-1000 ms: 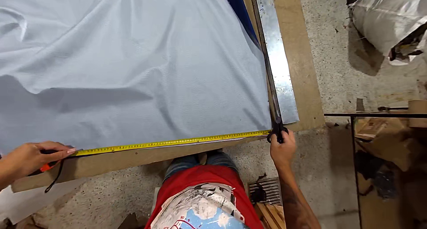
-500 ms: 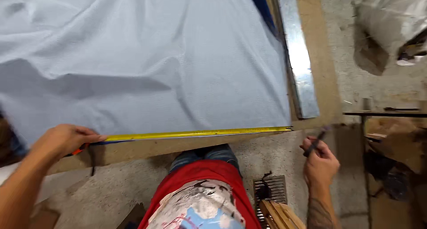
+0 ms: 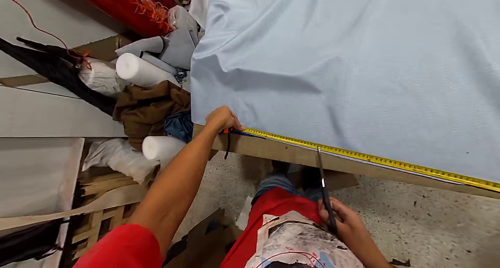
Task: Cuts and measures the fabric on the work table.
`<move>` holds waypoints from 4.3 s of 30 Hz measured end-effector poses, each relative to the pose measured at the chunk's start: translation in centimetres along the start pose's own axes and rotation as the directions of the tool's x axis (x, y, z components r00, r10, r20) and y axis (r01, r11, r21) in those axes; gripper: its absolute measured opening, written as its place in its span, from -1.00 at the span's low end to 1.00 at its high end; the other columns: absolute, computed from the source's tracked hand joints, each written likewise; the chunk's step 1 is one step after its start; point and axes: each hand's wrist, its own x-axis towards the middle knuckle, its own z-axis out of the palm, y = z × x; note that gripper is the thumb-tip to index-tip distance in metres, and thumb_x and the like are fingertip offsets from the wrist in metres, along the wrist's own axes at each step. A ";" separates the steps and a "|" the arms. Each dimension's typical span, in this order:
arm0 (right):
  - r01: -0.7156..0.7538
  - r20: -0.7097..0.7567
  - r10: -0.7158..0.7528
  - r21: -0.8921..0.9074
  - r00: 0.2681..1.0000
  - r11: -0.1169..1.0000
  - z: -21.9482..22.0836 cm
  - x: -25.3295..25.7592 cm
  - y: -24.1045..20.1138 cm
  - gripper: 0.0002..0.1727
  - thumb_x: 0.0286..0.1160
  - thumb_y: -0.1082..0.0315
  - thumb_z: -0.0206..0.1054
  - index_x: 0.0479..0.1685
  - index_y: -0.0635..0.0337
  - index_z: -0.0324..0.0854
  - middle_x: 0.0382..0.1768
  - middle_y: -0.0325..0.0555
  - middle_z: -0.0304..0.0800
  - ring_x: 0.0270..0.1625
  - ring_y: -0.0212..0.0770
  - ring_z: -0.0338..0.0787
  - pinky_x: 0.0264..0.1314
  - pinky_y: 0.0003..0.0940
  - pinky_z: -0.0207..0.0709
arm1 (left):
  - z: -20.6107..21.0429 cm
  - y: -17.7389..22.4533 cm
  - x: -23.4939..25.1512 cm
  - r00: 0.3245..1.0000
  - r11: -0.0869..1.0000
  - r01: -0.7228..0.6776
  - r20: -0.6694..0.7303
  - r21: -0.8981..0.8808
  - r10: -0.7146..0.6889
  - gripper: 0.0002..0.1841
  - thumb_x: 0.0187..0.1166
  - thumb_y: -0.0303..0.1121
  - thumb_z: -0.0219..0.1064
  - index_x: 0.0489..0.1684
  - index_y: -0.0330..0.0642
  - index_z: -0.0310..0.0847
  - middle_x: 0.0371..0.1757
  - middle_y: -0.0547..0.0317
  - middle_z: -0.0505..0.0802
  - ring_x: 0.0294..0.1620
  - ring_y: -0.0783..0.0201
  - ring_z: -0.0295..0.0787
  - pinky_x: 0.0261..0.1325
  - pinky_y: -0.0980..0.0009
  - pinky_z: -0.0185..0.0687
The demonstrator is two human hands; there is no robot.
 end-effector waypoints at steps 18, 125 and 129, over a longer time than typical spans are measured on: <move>-0.057 -0.397 0.152 0.240 0.905 0.969 11.8 1.1 3.3 -0.49 0.56 -0.15 0.37 -0.30 0.21 0.61 -0.60 -0.11 0.52 -0.57 -0.22 0.51 -0.50 -0.29 0.45 | -0.1 -0.6 -0.2 0.999 0.999 -0.053 -0.004 0.001 0.053 -0.50 -0.03 0.27 0.72 -0.27 0.15 0.93 -0.14 -0.01 0.92 0.04 -0.14 0.81 0.01 -0.38 0.60; -0.260 -0.488 0.228 0.004 0.843 0.966 10.9 3.3 2.0 -0.51 0.52 -0.18 0.39 -0.30 0.13 0.60 -0.38 -0.16 0.63 -0.33 -0.24 0.64 -0.21 -0.22 0.56 | -0.4 -0.6 0.9 0.991 0.952 -0.059 0.094 -0.301 0.091 -0.70 0.39 -0.13 0.64 -0.22 -0.21 0.88 -0.22 -0.19 0.90 -0.12 -0.12 0.84 -0.02 -0.22 0.68; -0.235 -0.482 0.203 -0.005 0.852 0.972 10.8 3.0 2.6 -0.56 0.58 -0.10 0.33 -0.19 0.16 0.67 -0.42 -0.16 0.71 -0.37 -0.21 0.71 -0.26 -0.14 0.64 | -0.7 0.5 -0.9 0.995 0.962 -0.054 0.066 -0.269 0.074 -0.63 0.31 -0.13 0.69 -0.17 -0.26 0.87 -0.13 -0.21 0.90 -0.01 -0.15 0.83 0.13 -0.26 0.65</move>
